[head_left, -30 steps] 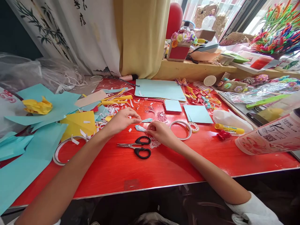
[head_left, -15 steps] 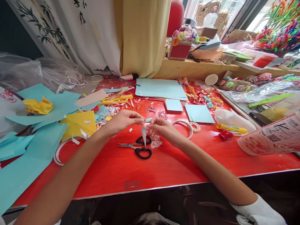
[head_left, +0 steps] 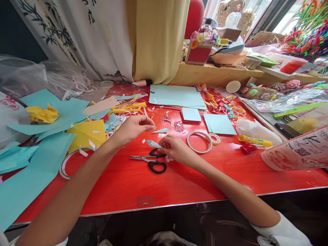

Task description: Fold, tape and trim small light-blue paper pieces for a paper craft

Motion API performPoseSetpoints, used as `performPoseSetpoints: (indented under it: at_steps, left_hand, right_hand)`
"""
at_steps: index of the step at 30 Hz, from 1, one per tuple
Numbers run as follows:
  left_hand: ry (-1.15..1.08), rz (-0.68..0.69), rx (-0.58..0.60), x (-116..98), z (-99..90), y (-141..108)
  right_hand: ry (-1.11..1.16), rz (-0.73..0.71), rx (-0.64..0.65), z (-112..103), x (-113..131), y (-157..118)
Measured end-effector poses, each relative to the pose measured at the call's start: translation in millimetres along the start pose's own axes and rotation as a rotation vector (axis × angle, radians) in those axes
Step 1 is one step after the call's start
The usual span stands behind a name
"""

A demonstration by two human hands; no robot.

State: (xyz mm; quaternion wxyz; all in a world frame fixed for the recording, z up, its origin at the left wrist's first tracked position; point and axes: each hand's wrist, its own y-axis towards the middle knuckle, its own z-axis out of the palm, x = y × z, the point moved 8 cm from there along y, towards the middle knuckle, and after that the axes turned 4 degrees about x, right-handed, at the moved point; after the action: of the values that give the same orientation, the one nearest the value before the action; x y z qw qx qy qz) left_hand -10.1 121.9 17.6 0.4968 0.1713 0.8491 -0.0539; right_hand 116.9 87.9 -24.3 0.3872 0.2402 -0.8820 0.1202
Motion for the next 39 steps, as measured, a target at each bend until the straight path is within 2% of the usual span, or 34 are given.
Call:
performPoseSetpoints:
  at_steps: [2,5,7,9,14,17,21,31,39]
  left_hand:
    - [-0.034,0.022,0.037,-4.3,3.5,-0.8]
    - [-0.033,0.052,0.058,-9.4,6.0,-1.9]
    - [-0.003,0.067,0.07,-11.0,7.5,-2.4]
    - [0.03,0.069,0.09,-11.4,9.5,-2.8]
    - [0.127,0.082,0.121,-14.3,11.2,-3.5]
    - [0.19,0.124,0.086,-17.3,8.2,-3.4]
    - [0.185,0.11,0.053,-15.5,7.3,-3.9]
    - [0.371,0.315,0.042,-33.5,15.5,-11.2]
    - [0.453,0.392,0.029,-40.6,19.0,-14.0]
  right_hand:
    - [0.092,0.039,-0.011,-1.2,-8.6,2.6]
    - [0.38,0.086,-0.01,-1.8,-21.5,6.3]
    - [0.546,0.087,0.041,0.9,-22.0,7.2]
    - [0.62,0.084,0.093,2.8,-17.7,6.2]
    - [0.656,0.082,0.125,0.3,-8.4,2.8]
    - [0.687,0.085,0.128,-0.8,-8.6,2.8]
    - [0.756,0.07,0.129,-1.2,-8.9,3.5]
    - [0.799,0.043,0.152,-1.5,-2.7,1.5]
    - [0.864,0.064,0.171,-0.5,-2.3,0.8]
